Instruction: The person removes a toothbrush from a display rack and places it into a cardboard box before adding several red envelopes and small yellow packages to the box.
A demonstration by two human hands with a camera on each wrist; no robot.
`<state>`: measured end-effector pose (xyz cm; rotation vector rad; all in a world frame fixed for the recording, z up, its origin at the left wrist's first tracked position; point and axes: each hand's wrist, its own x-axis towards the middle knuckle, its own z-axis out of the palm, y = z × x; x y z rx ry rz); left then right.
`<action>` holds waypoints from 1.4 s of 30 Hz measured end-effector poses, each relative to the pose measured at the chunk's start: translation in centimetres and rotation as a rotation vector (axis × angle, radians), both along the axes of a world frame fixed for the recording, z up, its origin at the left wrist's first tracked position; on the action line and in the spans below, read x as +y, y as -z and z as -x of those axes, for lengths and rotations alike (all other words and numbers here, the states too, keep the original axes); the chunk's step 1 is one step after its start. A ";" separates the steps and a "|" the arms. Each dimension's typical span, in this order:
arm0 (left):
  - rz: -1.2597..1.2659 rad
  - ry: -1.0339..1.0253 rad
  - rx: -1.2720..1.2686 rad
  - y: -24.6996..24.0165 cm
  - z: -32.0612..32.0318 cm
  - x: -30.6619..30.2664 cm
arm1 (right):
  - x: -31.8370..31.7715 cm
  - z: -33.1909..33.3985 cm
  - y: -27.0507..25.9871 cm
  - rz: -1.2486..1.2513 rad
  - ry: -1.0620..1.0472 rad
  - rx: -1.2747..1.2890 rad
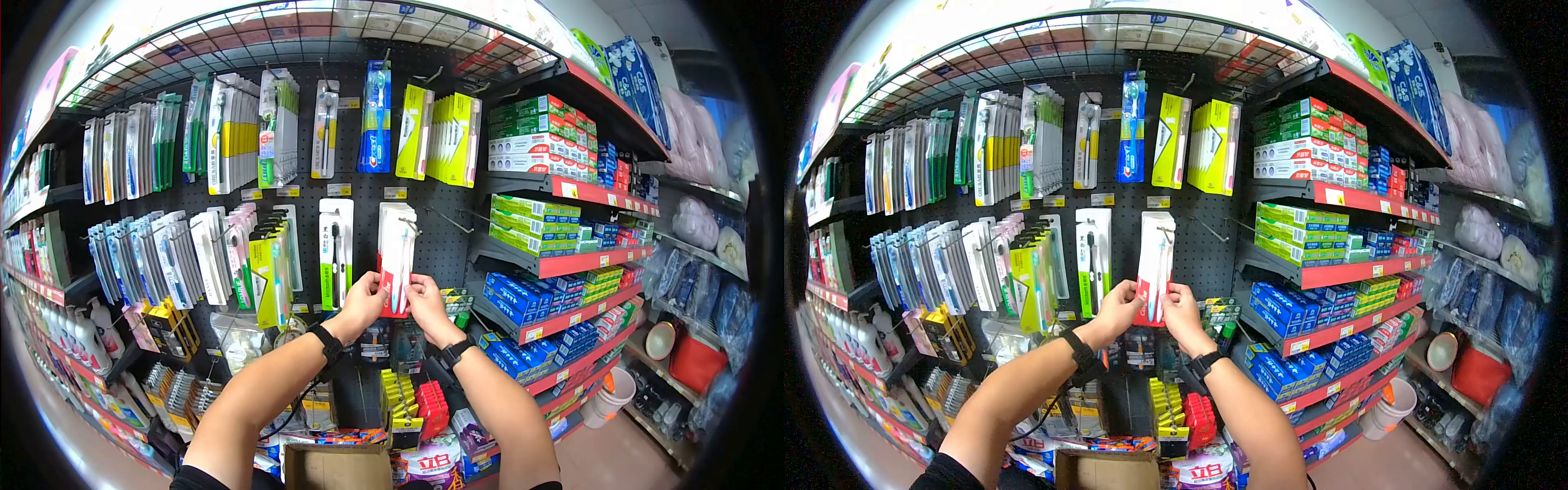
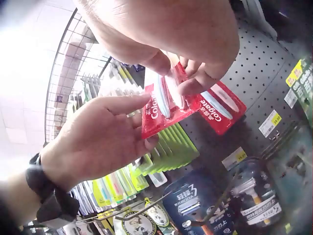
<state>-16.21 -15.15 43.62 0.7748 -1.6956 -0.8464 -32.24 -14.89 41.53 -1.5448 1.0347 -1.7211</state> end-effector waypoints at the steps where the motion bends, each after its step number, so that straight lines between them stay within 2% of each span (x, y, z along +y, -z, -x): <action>1: 0.000 -0.002 0.003 0.1 0.1 0.0 | 0.5 0.0 -0.3 0.000 -0.002 0.003; 10: -0.077 0.013 0.054 0.1 0.1 0.2 | 0.4 0.3 -0.8 -0.091 -0.094 -0.006; 16: -0.029 -0.026 0.062 1.0 0.1 -1.7 | 0.2 0.3 -1.0 -0.162 -0.128 0.001; 26: -0.036 -0.021 0.014 2.0 0.3 1.5 | 1.5 0.4 1.4 -0.029 -0.135 -0.036; 32: 0.067 0.168 0.177 4.1 0.6 2.5 | 4.8 0.9 2.1 0.047 -0.176 -0.074; 37: -0.002 0.229 0.237 3.5 0.7 4.4 | 6.8 1.1 1.8 0.049 -0.175 -0.095; 42: 0.043 0.255 0.244 3.1 0.6 4.7 | 7.6 0.9 1.2 0.114 -0.179 -0.080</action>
